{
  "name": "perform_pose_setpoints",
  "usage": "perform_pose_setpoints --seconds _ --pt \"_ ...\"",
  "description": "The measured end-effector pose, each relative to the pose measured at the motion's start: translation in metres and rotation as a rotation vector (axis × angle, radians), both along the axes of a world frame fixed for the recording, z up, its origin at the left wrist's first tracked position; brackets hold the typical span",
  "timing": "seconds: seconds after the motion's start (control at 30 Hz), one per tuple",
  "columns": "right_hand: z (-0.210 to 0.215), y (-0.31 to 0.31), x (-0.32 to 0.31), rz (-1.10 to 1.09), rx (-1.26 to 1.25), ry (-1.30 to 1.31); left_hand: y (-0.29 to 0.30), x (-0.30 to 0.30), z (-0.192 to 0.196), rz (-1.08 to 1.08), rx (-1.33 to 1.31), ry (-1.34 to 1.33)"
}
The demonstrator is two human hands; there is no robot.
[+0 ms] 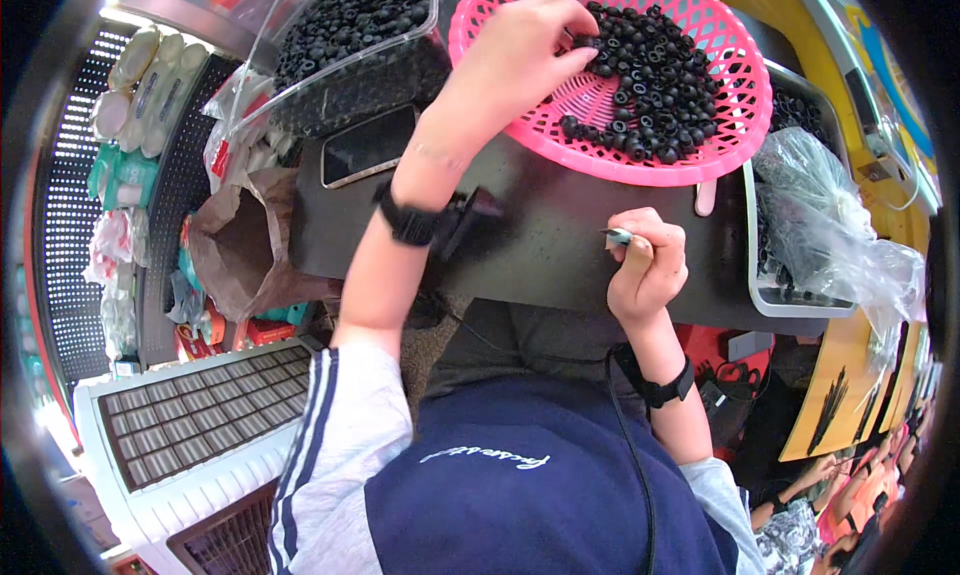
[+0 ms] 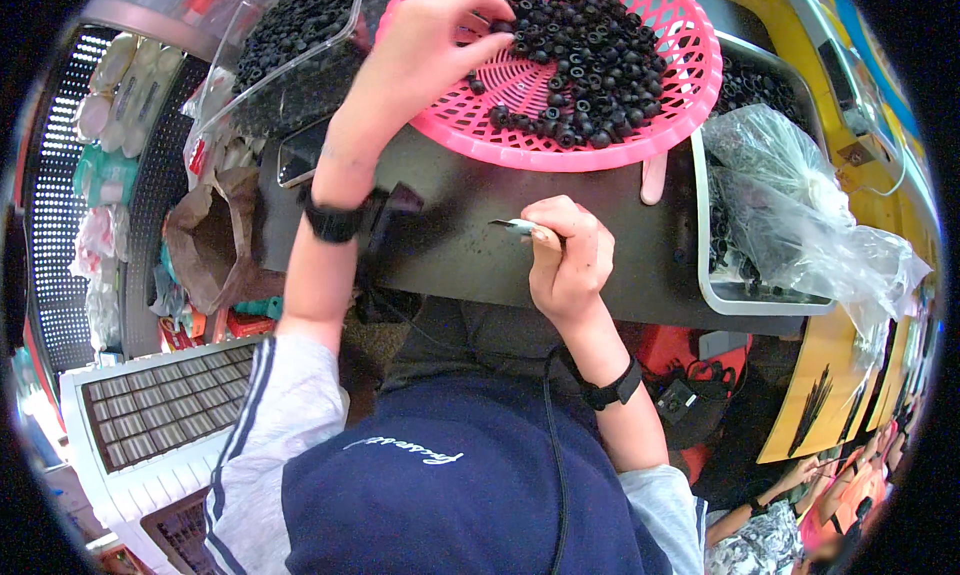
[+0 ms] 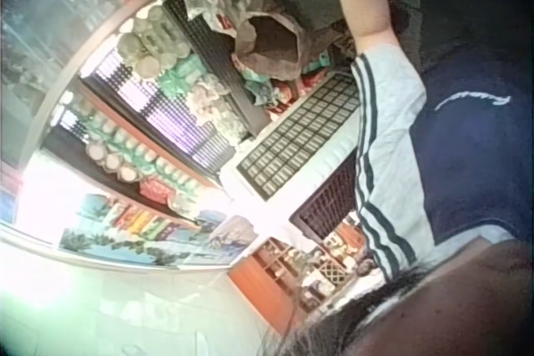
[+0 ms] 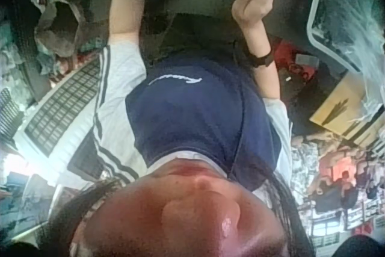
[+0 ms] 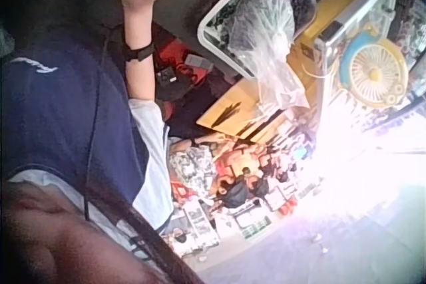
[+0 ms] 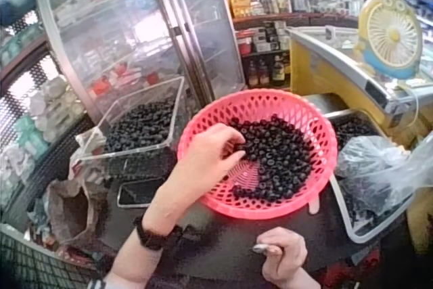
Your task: The person is sorting and assembling small black circular shoe components, possibly eyelets or decorative studs, from a pink basket.
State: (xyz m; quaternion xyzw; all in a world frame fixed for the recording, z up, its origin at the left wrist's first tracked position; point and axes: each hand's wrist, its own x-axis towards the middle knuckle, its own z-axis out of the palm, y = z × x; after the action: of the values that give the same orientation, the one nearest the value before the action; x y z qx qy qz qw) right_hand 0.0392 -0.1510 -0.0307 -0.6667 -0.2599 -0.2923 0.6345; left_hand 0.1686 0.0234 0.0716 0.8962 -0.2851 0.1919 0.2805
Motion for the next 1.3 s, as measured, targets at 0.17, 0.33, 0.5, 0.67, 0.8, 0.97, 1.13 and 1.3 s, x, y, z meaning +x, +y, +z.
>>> perform_pose_setpoints --seconds 0.17,0.33,0.5,0.67,0.8,0.97,1.13,1.3 --pt "0.0 0.0 -0.001 -0.006 -0.019 0.023 0.003 -0.094 0.007 -0.042 -0.62 0.151" --pt "0.009 0.001 0.007 -0.079 -0.177 -0.139 0.015 -0.137 -0.035 0.013 -0.747 0.299" --pt "0.014 0.003 0.004 0.041 -0.254 -0.144 0.008 -0.154 -0.051 -0.112 -1.057 0.453" --pt "0.015 0.004 0.006 0.103 -0.292 -0.15 0.006 -0.157 -0.06 -0.19 -1.154 0.472" --pt "0.016 0.005 0.007 0.09 -0.301 -0.166 0.004 -0.158 -0.062 -0.199 -1.14 0.474" --pt "0.016 0.006 0.007 0.076 -0.285 -0.163 0.003 -0.158 -0.062 -0.18 -1.081 0.426" --pt "0.018 0.006 0.007 0.075 -0.296 -0.161 0.0 -0.159 -0.063 -0.157 -1.089 0.383" --pt "0.017 0.006 0.006 0.076 -0.286 -0.161 -0.005 -0.161 -0.069 -0.107 -1.074 0.309"
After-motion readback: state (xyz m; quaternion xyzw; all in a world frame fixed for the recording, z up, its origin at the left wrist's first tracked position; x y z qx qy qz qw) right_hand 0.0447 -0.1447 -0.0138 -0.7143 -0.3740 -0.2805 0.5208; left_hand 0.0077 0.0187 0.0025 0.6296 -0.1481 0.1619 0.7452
